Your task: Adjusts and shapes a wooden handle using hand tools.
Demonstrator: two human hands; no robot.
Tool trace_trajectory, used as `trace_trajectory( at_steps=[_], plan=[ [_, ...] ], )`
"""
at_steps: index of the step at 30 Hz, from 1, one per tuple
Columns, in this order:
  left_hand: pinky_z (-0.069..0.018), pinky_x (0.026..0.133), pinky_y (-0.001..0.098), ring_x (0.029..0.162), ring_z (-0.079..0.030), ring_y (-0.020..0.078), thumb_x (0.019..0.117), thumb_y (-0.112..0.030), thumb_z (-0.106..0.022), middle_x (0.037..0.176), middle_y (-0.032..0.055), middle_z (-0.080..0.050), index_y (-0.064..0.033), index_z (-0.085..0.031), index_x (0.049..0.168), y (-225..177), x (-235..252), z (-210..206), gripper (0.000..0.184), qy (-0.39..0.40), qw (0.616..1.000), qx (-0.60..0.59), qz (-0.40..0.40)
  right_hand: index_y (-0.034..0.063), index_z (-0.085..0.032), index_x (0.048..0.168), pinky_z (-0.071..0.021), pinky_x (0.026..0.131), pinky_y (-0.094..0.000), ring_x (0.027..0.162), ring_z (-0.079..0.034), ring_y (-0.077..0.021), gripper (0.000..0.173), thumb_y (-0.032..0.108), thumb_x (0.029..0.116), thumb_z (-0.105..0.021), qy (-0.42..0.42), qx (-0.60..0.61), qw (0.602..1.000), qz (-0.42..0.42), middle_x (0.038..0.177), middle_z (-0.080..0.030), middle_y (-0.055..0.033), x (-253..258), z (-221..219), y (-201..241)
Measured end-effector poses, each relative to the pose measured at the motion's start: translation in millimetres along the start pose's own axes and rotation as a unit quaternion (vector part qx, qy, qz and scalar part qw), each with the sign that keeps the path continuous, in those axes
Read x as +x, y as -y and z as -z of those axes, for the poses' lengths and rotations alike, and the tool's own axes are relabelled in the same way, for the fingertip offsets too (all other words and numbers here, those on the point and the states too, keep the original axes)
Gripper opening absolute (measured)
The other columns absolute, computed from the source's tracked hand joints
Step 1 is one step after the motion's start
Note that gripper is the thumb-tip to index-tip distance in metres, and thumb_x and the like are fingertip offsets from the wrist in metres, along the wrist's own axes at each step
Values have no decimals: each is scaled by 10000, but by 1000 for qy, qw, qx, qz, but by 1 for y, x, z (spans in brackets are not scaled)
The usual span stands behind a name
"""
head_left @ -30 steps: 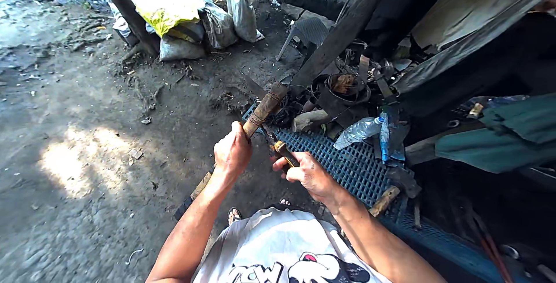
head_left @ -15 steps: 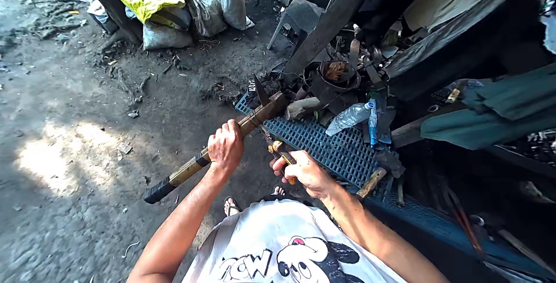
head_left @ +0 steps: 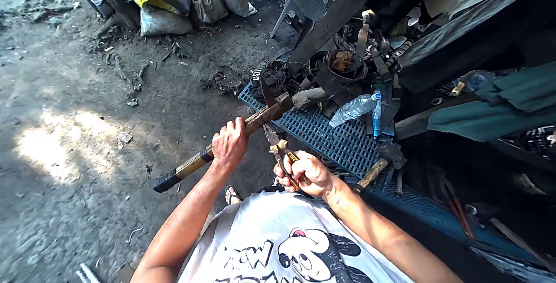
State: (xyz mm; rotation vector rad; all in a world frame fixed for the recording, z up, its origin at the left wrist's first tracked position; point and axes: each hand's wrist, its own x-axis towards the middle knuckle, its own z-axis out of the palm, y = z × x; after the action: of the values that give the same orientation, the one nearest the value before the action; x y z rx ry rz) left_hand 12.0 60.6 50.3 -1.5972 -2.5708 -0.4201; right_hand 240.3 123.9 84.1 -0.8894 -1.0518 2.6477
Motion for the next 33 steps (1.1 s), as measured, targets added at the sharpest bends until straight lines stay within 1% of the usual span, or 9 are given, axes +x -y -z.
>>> trace_trajectory(
  at_steps=[6, 10, 15, 20, 22, 25, 27, 29, 33],
  plan=[
    [-557, 702, 558, 904, -705, 416, 990, -290, -623, 1041, 213, -687, -123, -499, 1438, -11, 9, 3, 493, 129, 991, -24, 19, 123, -550, 787, -530, 487, -329, 627, -668, -208, 114, 21, 757, -508, 36, 88, 995, -35, 889, -697, -118, -1, 9, -3],
    [-559, 736, 557, 928, -704, 419, 1010, -290, -591, 1079, 217, -690, -147, -474, 1495, -12, 8, -3, 520, 148, 989, -19, -2, 132, -564, 780, -539, 477, -323, 617, -672, -201, 106, 35, 761, -527, 59, 141, 987, -49, 889, -698, -113, -1, 15, -11],
    [-561, 767, 581, 959, -699, 425, 1028, -311, -546, 1183, 226, -667, -184, -416, 1543, -16, 10, -8, 547, 207, 978, -29, 9, 65, -513, 852, -559, 474, -354, 592, -672, -238, 127, -19, 770, -465, -73, 33, 996, -38, 862, -696, -142, -2, 0, 1],
    [-548, 842, 612, 1003, -711, 396, 1025, -387, -541, 1102, 178, -718, -178, -481, 1466, -6, 13, -3, 491, 255, 959, -109, 51, -18, -633, 978, -629, 744, -443, 952, -736, -293, 241, -56, 796, -480, -111, -85, 990, -20, 1092, -735, -165, -9, -2, -5],
    [-566, 793, 554, 891, -707, 326, 994, -341, -609, 976, 153, -704, -136, -509, 1398, 8, 19, -1, 464, 264, 936, -216, 88, -13, -670, 1002, -613, 746, -389, 952, -721, -240, 260, -51, 792, -521, -138, -161, 977, 0, 1108, -731, -138, -13, 1, -11],
    [-565, 511, 347, 543, -616, 178, 935, -181, -676, 777, 79, -618, -51, -535, 1231, 28, 17, 1, 352, 254, 856, -435, 118, 7, -695, 1000, -596, 699, -338, 864, -699, -174, 256, -55, 790, -563, -170, -242, 955, 28, 1078, -724, -97, -13, 1, -11],
    [-538, 460, 297, 486, -576, 159, 906, -141, -757, 751, 73, -612, -34, -541, 1178, 32, 14, 10, 364, 266, 797, -521, 147, 19, -696, 995, -603, 697, -338, 877, -705, -169, 253, -62, 792, -567, -169, -254, 952, 36, 1090, -728, -85, -11, -3, -4],
    [-527, 452, 278, 469, -555, 148, 880, -151, -809, 727, 67, -601, -41, -544, 1142, 32, 11, 20, 389, 281, 771, -547, 166, 25, -699, 1006, -599, 683, -334, 880, -706, -173, 254, -42, 802, -565, -148, -250, 956, 39, 1106, -728, -83, -10, -9, 2],
    [-521, 442, 283, 459, -549, 148, 879, -73, -735, 693, 57, -584, -35, -556, 1069, 27, 6, 30, 264, 269, 780, -537, 174, 0, -684, 1017, -629, 705, -384, 931, -731, -240, 252, -15, 804, -551, -56, -182, 981, 19, 1132, -729, -129, -7, -22, 7]
  ],
)
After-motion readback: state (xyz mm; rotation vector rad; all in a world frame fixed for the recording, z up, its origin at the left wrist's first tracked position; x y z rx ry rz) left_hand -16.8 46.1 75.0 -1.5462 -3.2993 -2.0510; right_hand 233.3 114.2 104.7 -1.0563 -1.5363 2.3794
